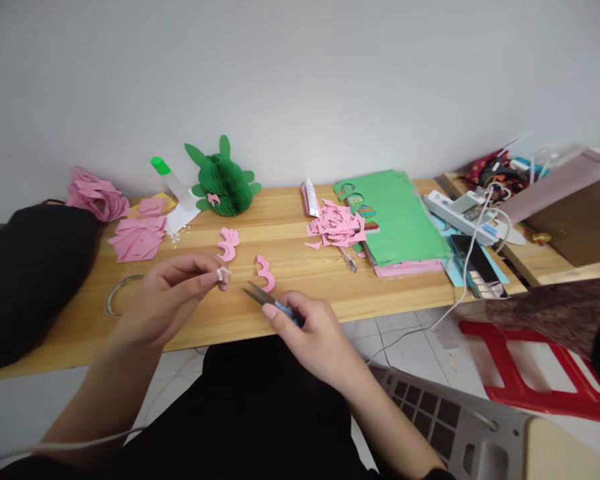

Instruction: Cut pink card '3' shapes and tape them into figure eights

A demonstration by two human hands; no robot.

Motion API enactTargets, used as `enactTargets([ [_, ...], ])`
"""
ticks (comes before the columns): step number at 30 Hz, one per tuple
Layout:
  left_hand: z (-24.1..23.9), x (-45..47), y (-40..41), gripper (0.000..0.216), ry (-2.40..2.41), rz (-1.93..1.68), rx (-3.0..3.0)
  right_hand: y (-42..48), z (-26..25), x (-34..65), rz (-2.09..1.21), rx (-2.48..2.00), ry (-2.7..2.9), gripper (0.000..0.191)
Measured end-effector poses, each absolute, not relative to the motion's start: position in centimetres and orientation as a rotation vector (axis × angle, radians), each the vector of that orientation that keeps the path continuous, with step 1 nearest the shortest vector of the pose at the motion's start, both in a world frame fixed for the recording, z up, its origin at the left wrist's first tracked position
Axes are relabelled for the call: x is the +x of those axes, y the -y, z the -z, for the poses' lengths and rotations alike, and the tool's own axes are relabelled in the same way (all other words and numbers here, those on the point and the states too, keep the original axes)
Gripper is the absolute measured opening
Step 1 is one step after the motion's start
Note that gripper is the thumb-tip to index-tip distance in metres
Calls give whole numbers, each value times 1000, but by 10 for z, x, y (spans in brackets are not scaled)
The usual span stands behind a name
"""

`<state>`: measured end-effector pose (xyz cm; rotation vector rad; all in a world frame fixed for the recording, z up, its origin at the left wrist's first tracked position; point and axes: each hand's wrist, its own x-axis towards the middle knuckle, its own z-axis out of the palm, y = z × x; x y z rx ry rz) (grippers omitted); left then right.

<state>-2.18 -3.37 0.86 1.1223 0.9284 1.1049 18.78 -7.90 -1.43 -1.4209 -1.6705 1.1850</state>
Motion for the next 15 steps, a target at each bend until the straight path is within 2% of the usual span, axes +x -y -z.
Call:
enactTargets([
  [3, -4, -22, 26, 15, -980, -1114, 1025, 54, 47, 191, -530, -1870, 1855, 27],
  [9, 13, -19, 12, 17, -1048, -1011, 907, 15, 94, 190, -305, -2010, 1813, 28],
  [12, 24, -16, 9, 13, -1049, -976, 882, 18, 84, 183, -503, -1731, 1671, 24],
  [15, 34, -12, 7, 9, -1021, -960, 859, 24, 63, 171, -1218, -1325, 1378, 18],
])
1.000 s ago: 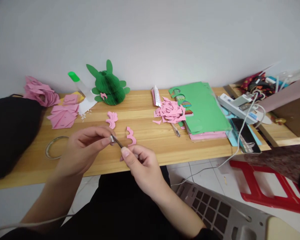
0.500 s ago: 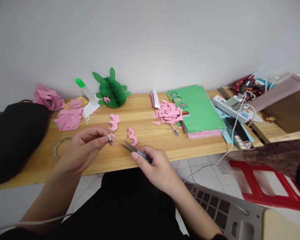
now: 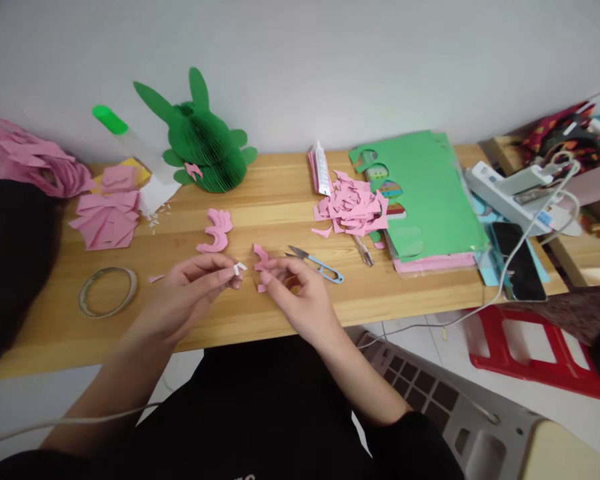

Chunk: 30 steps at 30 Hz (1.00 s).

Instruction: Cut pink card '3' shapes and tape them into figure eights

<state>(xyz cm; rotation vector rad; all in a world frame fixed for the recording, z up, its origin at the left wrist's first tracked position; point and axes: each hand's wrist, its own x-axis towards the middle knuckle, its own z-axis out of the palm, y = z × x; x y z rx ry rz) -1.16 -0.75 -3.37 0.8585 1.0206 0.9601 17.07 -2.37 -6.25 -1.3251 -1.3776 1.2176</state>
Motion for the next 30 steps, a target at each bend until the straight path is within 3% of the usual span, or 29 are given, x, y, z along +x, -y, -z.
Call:
enactTargets([
  [2, 39, -9, 7, 8, -1005, -953, 837, 25, 52, 162, -1518, -1193, 1159, 15],
  [4, 43, -8, 8, 8, -1009, -953, 816, 24, 49, 155, -1611, -1138, 993, 14],
  [11, 50, -6, 8, 8, -1059, -933, 860, 18, 56, 150, -1669, -1112, 850, 17],
  [20, 50, -24, 11, 12, -1083, -677, 1086, 20, 58, 175, -1722, -1254, 1171, 17],
  [25, 38, -30, 15, 6, -989, -714, 1684, 18, 68, 177, -1584, -1388, 1177, 18],
  [30, 42, -16, 8, 14, -761, -689, 2511, 9, 77, 164, -1455, -1482, 1129, 21],
])
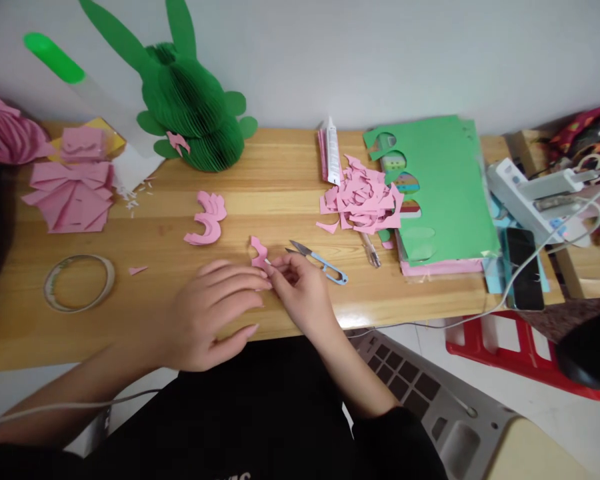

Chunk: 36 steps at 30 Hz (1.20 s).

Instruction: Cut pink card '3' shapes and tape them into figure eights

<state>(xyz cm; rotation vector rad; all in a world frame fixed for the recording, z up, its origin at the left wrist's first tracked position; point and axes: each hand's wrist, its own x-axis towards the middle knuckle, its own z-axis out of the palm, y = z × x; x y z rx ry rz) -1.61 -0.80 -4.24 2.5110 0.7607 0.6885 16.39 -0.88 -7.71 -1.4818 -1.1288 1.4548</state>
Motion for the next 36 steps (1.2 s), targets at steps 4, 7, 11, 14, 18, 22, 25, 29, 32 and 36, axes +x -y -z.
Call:
enactTargets([
  [4, 58, -14, 2, 23, -726, -585, 2779, -2, 77, 162, -1427, -1520, 1108, 22],
  [7, 66, -16, 1, 30, -809, -501, 2867, -11, 75, 164, -1490, -1545, 1130, 21],
  [11, 70, -16, 2, 41, -941, -467, 2907, -22, 71, 163, -1595, -1606, 1199, 13],
  [14, 72, -15, 2, 45, -990, -448, 2917, -29, 69, 162, -1655, -1650, 1270, 6],
  [18, 75, -13, 2, 48, -1019, -425, 2908, -35, 70, 161, -1646, -1702, 1418, 9],
  [22, 77, -13, 2, 47, -1026, -410, 2890, -39, 74, 160, -1669, -1724, 1489, 14],
  [25, 78, -13, 2, 47, -1025, -408, 2901, -42, 75, 161, -1720, -1729, 1495, 14],
  [29, 79, -14, 3, 47, -1034, -425, 2897, -46, 74, 163, -1758, -1720, 1529, 17],
  [32, 80, -14, 2, 46, -1024, -462, 2880, -47, 74, 163, -1776, -1695, 1557, 16],
  [36, 80, -14, 2, 45, -1028, -454, 2877, -49, 74, 164, -1819, -1685, 1539, 15],
])
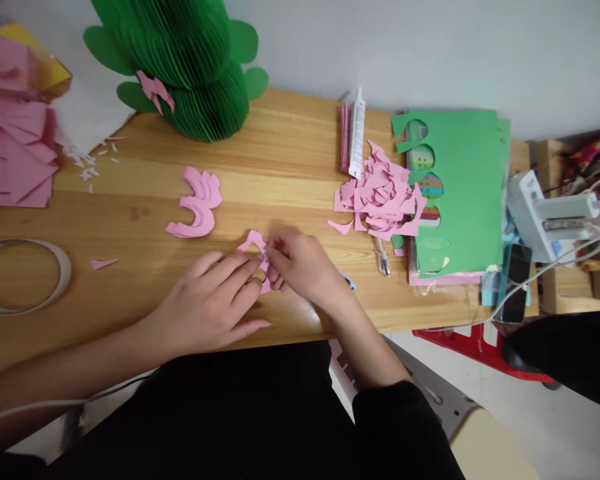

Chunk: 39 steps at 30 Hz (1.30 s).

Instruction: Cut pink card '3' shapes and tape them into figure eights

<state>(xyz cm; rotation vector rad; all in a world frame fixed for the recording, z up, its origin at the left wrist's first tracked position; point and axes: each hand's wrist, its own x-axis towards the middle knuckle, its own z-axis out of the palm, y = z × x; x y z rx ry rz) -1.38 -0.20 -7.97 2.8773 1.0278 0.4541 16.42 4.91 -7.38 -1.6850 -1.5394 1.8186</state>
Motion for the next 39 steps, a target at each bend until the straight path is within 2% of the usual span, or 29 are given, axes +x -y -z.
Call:
enactTargets([
  [22, 84, -12, 5, 43, -1066, -471, 2698, -51, 68, 158, -1778, -1749, 1555, 22],
  [25, 83, -9, 8, 47, -1081, -413, 2772, -49, 68, 156, -1639, -1816, 1647, 22],
  [30, 83, -6, 11, 52, -1087, -321, 2940, -50, 67, 152, -1218, -1935, 1970, 30],
  [32, 82, -5, 11, 55, -1082, -320, 2971, -52, 68, 153, -1164, -1979, 1977, 33],
  [36, 81, -4, 9, 60, -1089, -322, 2996, -52, 71, 161, -1338, -1960, 1799, 31],
  [39, 82, -5, 7, 56, -1110, -373, 2939, -48, 71, 168, -1470, -1926, 1624, 22],
])
